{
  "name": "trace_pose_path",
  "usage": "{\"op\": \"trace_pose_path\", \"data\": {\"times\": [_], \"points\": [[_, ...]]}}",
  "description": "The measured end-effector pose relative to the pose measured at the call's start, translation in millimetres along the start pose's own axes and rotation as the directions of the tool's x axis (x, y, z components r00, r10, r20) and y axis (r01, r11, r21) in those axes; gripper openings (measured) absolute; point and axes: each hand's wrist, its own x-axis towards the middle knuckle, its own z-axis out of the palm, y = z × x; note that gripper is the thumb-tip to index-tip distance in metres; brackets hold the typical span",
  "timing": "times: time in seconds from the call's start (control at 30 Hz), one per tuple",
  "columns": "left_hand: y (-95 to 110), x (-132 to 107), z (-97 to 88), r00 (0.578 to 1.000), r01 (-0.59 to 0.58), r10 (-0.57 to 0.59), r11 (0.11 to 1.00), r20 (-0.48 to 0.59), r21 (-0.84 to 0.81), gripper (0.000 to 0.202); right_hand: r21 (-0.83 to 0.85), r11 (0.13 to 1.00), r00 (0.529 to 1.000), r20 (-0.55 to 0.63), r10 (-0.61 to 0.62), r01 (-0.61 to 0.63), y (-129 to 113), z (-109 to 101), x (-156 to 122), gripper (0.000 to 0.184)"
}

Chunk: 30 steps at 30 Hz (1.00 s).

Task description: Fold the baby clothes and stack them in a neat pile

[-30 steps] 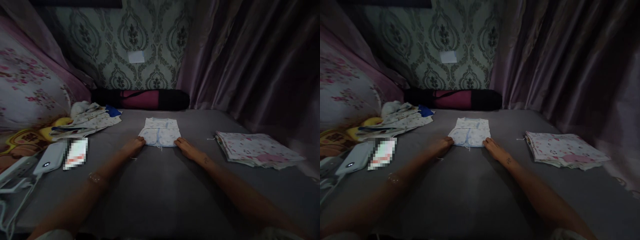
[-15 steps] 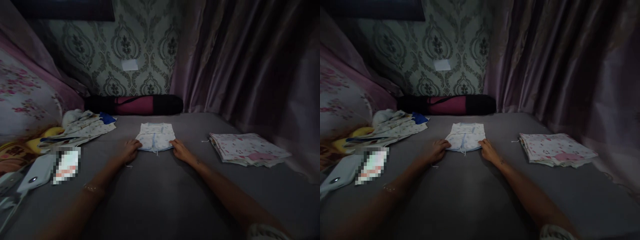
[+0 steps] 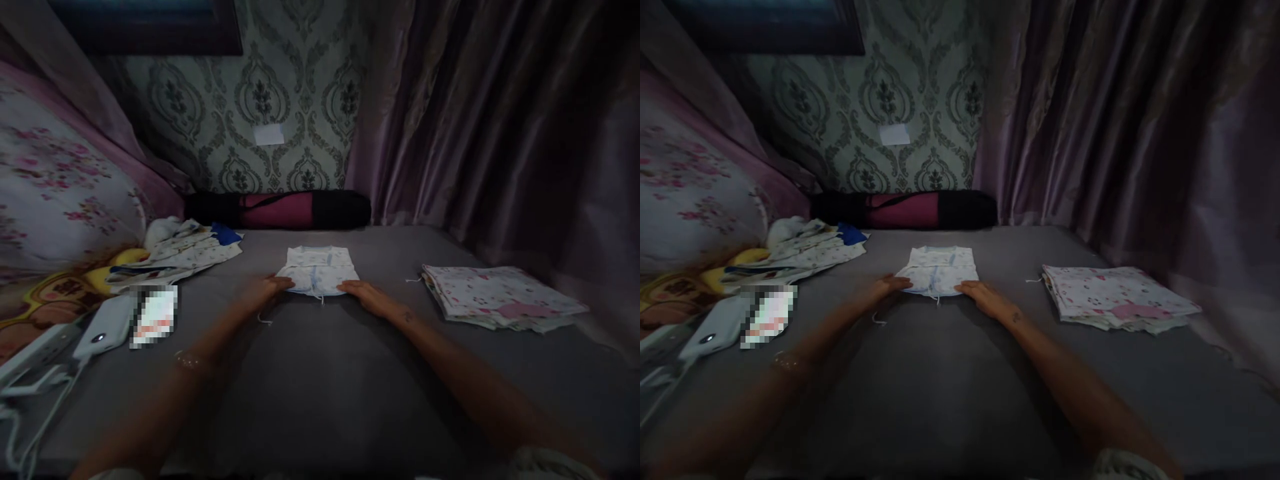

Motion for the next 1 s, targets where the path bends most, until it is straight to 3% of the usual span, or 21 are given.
{"op": "trace_pose_path", "data": {"times": [0.13, 0.2, 0.3, 0.47, 0.57, 0.67, 0.83, 1.0], "points": [[11, -11, -4.2, 0.998, -0.029, 0.03, 0.999, 0.055, -0.016, 0.05, 0.04, 0.999, 0.999, 0.029, -0.03, 0.028, -2, -5, -15, 0.067], [13, -13, -4.0, 1.0, 0.002, -0.002, 0.998, 0.0, -0.069, 0.044, 0.034, 0.999, 0.999, 0.029, -0.036, 0.035, 0, -3, -16, 0.068], [14, -5, -3.7, 0.977, 0.14, -0.161, 0.979, -0.142, -0.15, 0.033, -0.008, 1.0, 0.999, -0.053, 0.001, -0.001, 2, -2, -5, 0.064], [11, 33, 4.3, 0.828, 0.316, -0.414, 0.902, -0.377, -0.295, 0.025, -0.105, 0.989, 0.971, -0.227, 0.074, -0.1, -6, -13, 31, 0.056], [8, 58, 14.5, 0.736, 0.342, -0.448, 0.893, -0.507, -0.293, 0.029, -0.192, 0.953, 0.938, -0.301, 0.17, -0.235, -11, -15, 52, 0.055], [5, 79, 22.6, 0.682, 0.36, -0.438, 0.898, -0.586, -0.251, 0.034, -0.258, 0.901, 0.9, -0.36, 0.247, -0.35, -10, -10, 71, 0.053], [-3, 105, 26.0, 0.656, 0.474, -0.503, 0.855, -0.562, -0.212, 0.039, -0.345, 0.835, 0.875, -0.389, 0.288, -0.428, 9, -1, 99, 0.049], [-21, 119, 31.1, 0.681, 0.549, -0.552, 0.82, -0.481, -0.164, 0.042, -0.37, 0.818, 0.883, -0.343, 0.321, -0.441, 35, 3, 120, 0.047]]}}
